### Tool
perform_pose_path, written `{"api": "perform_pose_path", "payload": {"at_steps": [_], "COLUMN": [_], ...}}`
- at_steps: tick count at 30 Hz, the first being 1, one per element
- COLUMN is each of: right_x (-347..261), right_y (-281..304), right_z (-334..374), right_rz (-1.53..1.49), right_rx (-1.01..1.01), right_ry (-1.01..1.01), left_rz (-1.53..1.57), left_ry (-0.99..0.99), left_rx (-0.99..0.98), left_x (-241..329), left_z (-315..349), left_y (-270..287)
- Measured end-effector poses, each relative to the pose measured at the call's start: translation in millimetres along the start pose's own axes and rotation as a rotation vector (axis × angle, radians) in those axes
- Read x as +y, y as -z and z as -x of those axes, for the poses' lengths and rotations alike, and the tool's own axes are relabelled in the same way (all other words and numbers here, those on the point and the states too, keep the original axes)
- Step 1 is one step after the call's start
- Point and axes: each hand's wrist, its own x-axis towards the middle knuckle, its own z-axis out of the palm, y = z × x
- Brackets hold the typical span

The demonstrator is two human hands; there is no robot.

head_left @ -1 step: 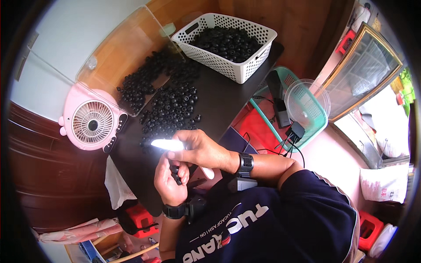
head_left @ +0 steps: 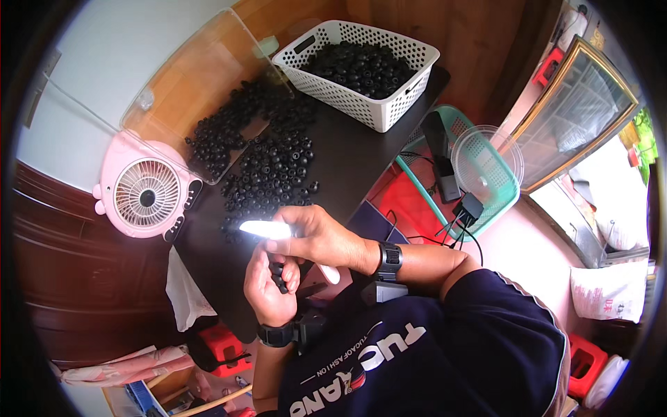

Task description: Trimming excess material from black plastic or rubber components using a small blade.

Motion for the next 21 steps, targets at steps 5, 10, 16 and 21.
{"api": "perform_pose_path", "payload": {"at_steps": [5,10,16,21], "right_x": [6,2,4,7], "right_y": [7,10,8,2], "right_z": [-4,-4,-3,-3], "right_rz": [0.163,0.208,0.037,0.058], "right_rx": [0.073,0.036,-0.004,0.003], "right_ry": [0.082,0.044,-0.022,-0.036], "left_rz": [-0.018,-0.018,-0.015,-0.058], "left_ry": [0.012,0.005,-0.023,-0.022], "left_rx": [-0.088,-0.11,-0.137,-0.142], "left_x": [2,6,6,8], "left_z": [2,2,1,2], "left_y": [6,4,9,9]}}
